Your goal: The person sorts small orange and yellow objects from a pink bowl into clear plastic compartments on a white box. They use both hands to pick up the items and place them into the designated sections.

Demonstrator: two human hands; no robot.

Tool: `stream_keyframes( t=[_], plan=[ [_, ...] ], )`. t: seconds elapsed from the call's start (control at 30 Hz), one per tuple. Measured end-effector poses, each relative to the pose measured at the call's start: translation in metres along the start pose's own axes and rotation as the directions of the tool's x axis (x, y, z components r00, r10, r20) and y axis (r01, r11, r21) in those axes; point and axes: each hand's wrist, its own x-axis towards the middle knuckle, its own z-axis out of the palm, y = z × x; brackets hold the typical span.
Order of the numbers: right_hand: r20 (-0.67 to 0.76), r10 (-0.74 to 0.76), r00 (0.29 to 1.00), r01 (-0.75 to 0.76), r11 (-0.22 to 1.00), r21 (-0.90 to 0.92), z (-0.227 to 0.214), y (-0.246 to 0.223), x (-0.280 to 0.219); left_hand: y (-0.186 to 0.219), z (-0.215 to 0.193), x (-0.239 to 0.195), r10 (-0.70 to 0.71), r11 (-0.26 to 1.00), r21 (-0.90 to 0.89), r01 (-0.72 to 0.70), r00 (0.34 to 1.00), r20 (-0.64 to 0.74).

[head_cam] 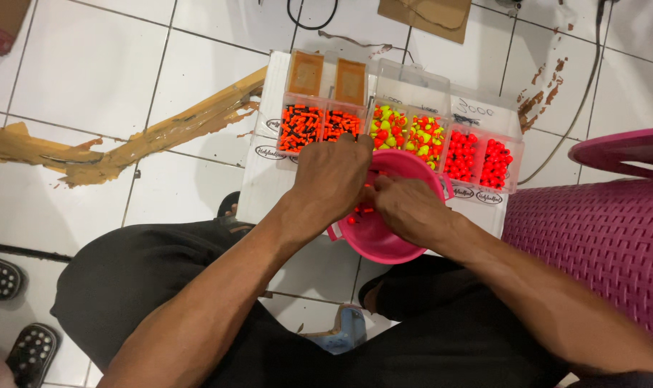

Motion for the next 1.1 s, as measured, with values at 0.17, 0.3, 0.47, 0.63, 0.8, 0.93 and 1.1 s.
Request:
stream_keyframes(
  t=[0.17, 0.3, 0.47, 0.63, 0.8, 0.93, 1.1],
  plan=[
    [-0.050, 0.032, 0.998, -0.028, 0.997, 0.077, 0.003, -0.002, 0.008, 0.003, -0.009, 0.000, 0.004, 1.000, 0.013, -0.004, 1.000, 0.008],
    [0.037, 0.079, 0.996, -0.077, 0.996, -0.039, 0.027, 0.027, 0.009, 0.003, -0.007, 0.000, 0.013, 0.998, 0.066, -0.013, 1.000, -0.011],
    [0.097, 0.153, 0.984, -0.158, 0.986, 0.054, 0.009, 0.030, -0.003, -0.003, 0.008, 0.004, 0.006, 0.999, 0.032, -0.005, 1.000, -0.027],
    [0.065, 0.124, 0.990, -0.131, 0.986, 0.104, 0.009, 0.028, -0.007, 0.001, 0.003, 0.003, 0.001, 1.000, 0.012, -0.001, 1.000, -0.006],
    [0.083, 0.049, 0.995, -0.043, 0.997, -0.071, 0.015, 0.027, -0.003, 0.002, -0.003, 0.000, 0.023, 0.998, 0.057, -0.020, 0.999, -0.037],
    [0.059, 0.071, 0.996, -0.048, 0.942, -0.331, 0.071, 0.021, 0.015, 0.003, -0.005, -0.001, 0.027, 0.999, 0.048, -0.026, 1.000, -0.015],
    [-0.039, -0.017, 0.999, -0.004, 0.875, -0.484, 0.096, 0.025, 0.020, 0.000, 0.000, 0.001, 0.015, 1.000, 0.008, -0.015, 1.000, -0.004]
  ],
)
